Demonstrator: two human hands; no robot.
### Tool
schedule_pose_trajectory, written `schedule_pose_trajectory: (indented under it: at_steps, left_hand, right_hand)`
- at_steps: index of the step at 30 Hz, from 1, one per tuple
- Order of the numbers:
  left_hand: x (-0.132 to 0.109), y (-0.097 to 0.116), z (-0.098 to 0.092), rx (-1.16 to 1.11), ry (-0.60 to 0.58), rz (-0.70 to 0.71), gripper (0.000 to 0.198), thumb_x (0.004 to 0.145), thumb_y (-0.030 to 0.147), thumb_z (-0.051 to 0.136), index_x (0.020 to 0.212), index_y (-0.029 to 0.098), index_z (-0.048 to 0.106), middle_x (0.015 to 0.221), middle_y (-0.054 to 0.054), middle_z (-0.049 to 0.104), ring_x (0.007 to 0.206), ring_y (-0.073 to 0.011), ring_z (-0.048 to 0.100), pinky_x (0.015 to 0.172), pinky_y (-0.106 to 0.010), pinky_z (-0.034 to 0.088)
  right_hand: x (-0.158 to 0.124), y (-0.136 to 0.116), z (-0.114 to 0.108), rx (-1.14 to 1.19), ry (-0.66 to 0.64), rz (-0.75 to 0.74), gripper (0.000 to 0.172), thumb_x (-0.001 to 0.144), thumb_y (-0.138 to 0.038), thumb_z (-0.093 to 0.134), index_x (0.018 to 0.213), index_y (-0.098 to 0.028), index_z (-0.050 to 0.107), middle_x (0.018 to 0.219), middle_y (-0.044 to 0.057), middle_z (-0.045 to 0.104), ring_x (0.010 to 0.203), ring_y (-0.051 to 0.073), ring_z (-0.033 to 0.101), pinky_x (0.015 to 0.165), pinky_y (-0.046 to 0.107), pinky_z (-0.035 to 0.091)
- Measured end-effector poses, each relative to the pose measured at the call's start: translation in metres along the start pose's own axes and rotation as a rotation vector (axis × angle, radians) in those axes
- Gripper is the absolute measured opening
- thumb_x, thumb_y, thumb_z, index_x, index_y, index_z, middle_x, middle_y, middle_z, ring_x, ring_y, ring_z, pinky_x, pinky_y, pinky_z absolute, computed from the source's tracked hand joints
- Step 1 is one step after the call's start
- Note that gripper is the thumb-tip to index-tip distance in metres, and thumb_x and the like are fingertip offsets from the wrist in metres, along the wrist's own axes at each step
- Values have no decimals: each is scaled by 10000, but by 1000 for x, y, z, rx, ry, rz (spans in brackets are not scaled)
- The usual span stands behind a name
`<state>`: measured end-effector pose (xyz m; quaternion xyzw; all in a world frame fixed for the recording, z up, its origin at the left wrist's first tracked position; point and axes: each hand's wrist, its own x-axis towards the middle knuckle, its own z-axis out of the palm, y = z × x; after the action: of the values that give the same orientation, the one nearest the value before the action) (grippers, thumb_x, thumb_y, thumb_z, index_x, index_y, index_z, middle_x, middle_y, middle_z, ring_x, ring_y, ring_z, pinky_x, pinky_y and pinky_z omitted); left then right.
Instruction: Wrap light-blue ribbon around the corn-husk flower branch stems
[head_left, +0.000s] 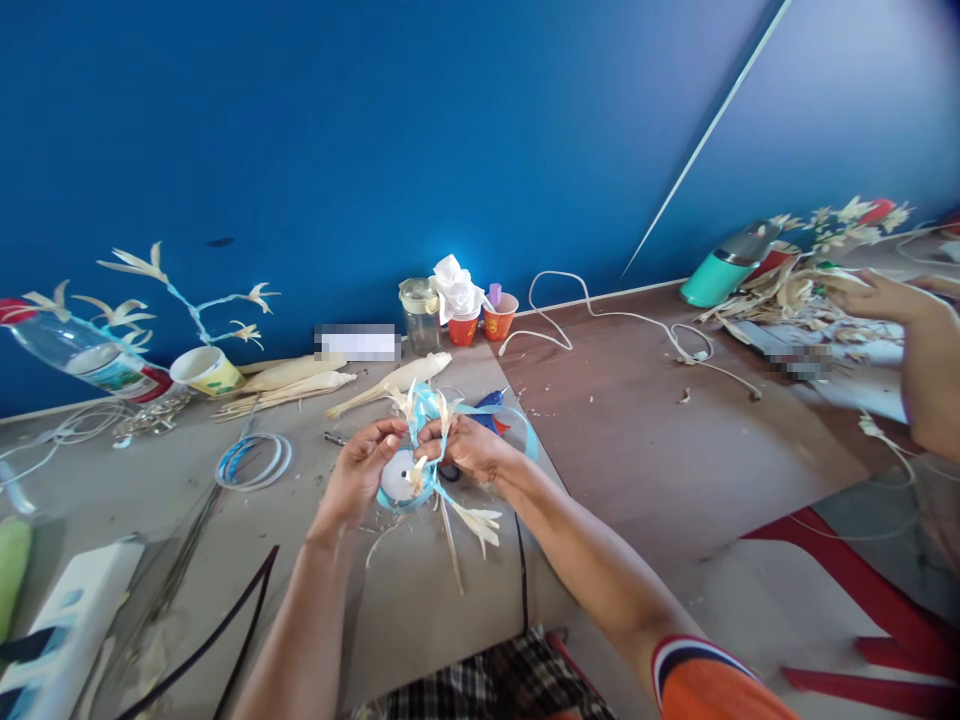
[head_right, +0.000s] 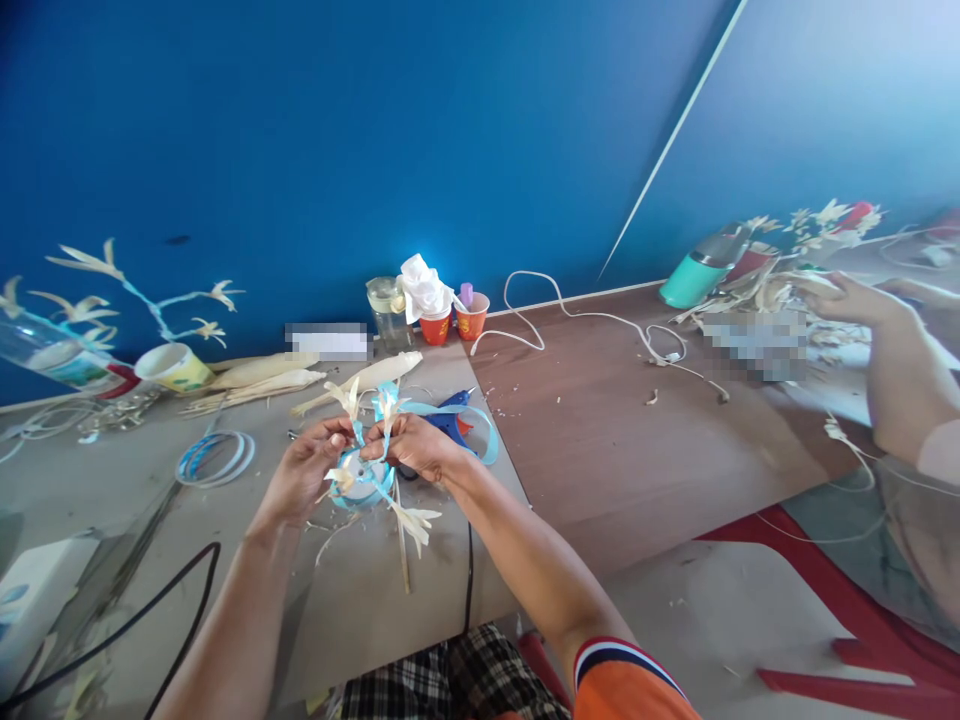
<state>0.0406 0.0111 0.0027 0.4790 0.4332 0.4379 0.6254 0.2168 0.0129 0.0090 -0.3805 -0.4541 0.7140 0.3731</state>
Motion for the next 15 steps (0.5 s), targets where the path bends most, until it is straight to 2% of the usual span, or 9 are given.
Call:
schedule_pose_trajectory:
  at_steps: [4,8,12,15]
  left_hand:
    - [-1,6,10,8,-13,-10,327,651,418,760,852,164,714,749,-33,648,659,-152,568,565,-239,405]
    - [-4,16,21,-56,60,-19,327,569,413,806,765,162,734,612,-7,616,629,-150,557,596,-253,422]
    - [-5,17,25,-168,75,-49,303,543,369,822,737,154,736,688,-39,671,744,-184,614,659,-268,449]
    - [-5,13,23,-246,38,-81,283,549,338,821,743,155,727,676,-39,672,734,-196,633,674,-294,468]
  right_hand:
    - [0,-2,2,-30,-13,-27,246,590,-270,708,541,-154,497,478,-73,349,488,49,241,500,245,169]
    - [-3,-7,9,-80,-14,-41,272,582,-245,677,490,-158,437,487,-75,324,502,46,250,511,237,189]
    - [-3,-6,13,-87,3,-14,235,544,-215,668,495,-155,447,495,-75,351,501,40,255,509,232,195]
    - [-2,-4,12,-78,-6,7,212,527,-218,672,507,-151,471,503,-69,384,505,46,293,513,229,225]
